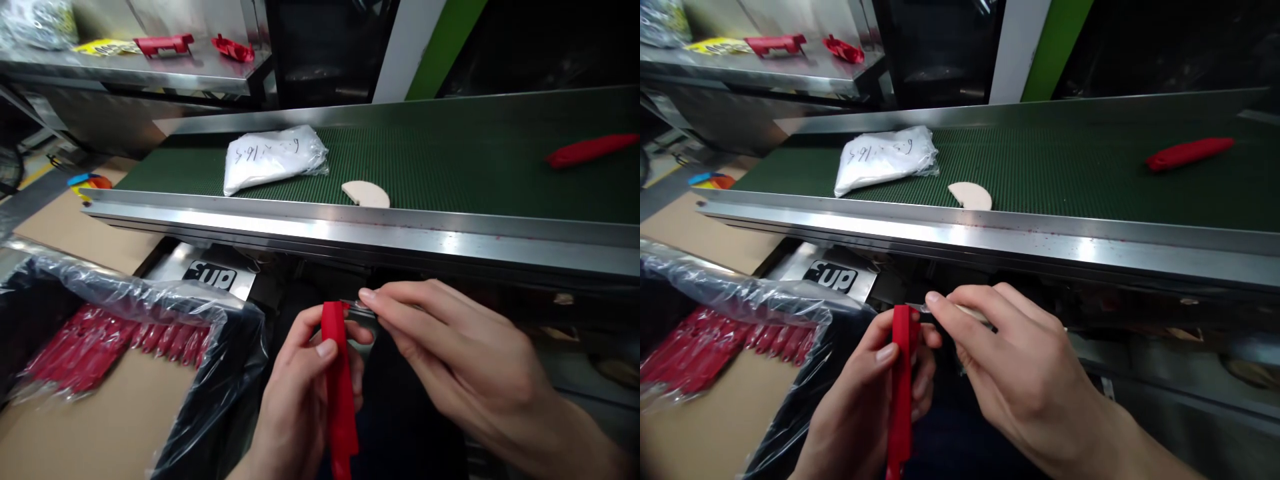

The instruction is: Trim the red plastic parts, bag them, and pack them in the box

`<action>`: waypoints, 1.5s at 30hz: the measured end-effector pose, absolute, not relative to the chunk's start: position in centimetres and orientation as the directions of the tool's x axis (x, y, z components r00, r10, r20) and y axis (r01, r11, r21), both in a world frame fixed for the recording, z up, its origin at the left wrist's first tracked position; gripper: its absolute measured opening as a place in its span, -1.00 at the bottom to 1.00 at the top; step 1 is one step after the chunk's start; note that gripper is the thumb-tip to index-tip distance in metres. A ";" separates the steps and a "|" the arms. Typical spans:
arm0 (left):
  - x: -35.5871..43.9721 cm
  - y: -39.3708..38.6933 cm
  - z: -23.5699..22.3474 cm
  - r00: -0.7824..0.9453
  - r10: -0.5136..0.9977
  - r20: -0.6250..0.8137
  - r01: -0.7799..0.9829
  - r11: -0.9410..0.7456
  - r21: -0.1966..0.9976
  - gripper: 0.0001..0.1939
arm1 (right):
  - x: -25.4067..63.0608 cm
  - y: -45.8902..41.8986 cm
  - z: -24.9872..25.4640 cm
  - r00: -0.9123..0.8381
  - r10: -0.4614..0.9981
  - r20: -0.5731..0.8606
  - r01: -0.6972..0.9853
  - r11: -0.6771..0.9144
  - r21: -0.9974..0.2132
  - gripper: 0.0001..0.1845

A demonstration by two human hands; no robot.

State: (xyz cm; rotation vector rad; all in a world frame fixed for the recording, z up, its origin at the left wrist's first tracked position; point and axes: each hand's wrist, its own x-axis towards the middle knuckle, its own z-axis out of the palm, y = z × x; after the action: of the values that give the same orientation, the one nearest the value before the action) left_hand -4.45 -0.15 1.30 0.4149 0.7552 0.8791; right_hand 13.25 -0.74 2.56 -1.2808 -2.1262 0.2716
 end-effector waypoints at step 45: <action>-5.0 0.8 1.2 0.382 0.810 -0.444 -0.556 0.585 0.590 -0.85 | 12.3 -4.3 2.0 -0.487 0.750 0.448 0.758 0.618 -0.210 -0.65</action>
State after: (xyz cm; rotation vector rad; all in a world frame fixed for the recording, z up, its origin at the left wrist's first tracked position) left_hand -4.96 0.79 1.23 0.3738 0.7763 0.8973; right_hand 12.33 -4.30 1.97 -1.1865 -2.3410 -0.0218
